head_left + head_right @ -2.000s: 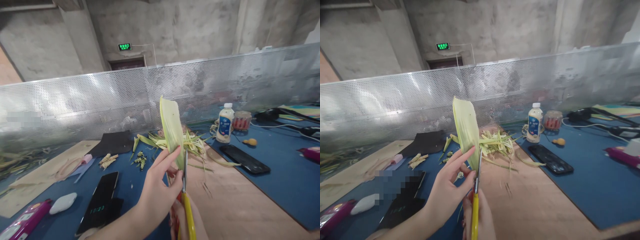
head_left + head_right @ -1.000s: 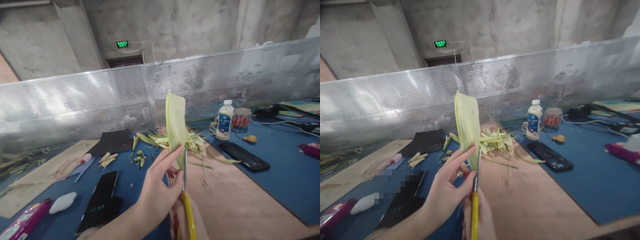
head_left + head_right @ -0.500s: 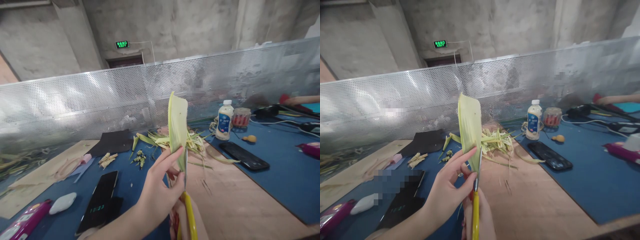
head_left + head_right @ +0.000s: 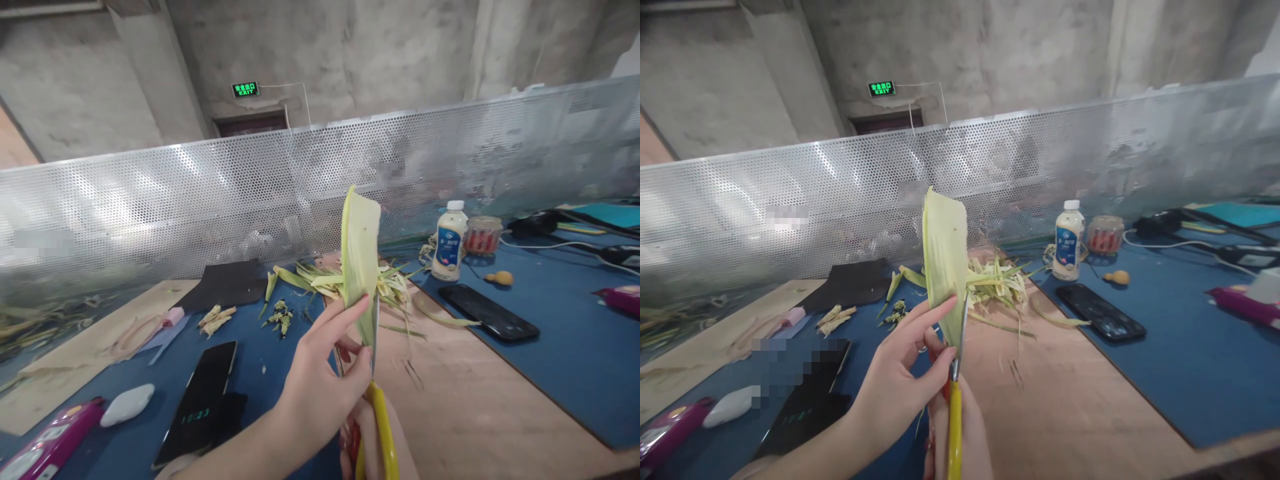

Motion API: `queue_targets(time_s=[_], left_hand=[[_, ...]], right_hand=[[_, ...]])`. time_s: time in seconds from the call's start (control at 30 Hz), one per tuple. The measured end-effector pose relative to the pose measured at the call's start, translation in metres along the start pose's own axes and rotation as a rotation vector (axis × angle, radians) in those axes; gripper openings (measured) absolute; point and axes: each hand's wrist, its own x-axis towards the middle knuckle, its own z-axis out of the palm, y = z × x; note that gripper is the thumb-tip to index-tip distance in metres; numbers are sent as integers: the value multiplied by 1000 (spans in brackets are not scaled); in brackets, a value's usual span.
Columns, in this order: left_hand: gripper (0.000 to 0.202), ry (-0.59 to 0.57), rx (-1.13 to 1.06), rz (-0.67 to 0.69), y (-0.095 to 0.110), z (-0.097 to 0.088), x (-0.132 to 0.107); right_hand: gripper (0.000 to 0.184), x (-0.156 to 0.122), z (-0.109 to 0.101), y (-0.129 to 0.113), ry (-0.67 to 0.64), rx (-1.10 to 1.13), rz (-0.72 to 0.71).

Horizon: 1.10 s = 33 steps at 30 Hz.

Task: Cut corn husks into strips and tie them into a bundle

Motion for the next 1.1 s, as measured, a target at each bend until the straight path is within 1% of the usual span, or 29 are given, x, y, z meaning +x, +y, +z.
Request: queue_targets(time_s=[0.1, 0.2, 0.27, 0.43, 0.53, 0.7, 0.87, 0.93, 0.97, 1.03, 1.1], left_hand=[[53, 0, 0, 6, 0, 0, -1], [53, -8, 3, -5, 1, -1, 0], [53, -12, 6, -2, 2, -2, 0], [52, -13, 9, -3, 3, -2, 0], [52, 2, 5, -10, 4, -2, 0], [53, 4, 5, -18, 6, -1, -1], [52, -1, -16, -23, 3, -2, 0], [52, 12, -50, -27, 2, -4, 1], [52, 19, -81, -39, 2, -6, 2], [50, 35, -190, -91, 3, -8, 4], [42, 60, -358, -174, 3, -9, 8]], right_hand=[[46, 0, 1, 2, 11, 23, -4], [43, -6, 7, 6, 98, 77, -101], [42, -9, 9, 6, 140, 73, -177], [38, -16, 7, -7, 184, 51, -310], [39, -22, 13, -7, 213, 67, -346], [44, -33, 33, -1, 225, 97, -351], [46, -37, 38, -4, 275, 134, -421], [46, -39, 39, -5, 316, 182, -470], [46, -40, 40, -5, 315, 204, -484], [48, -43, 40, -6, 264, 239, -473], [49, -46, 39, -9, 212, 252, -455]])
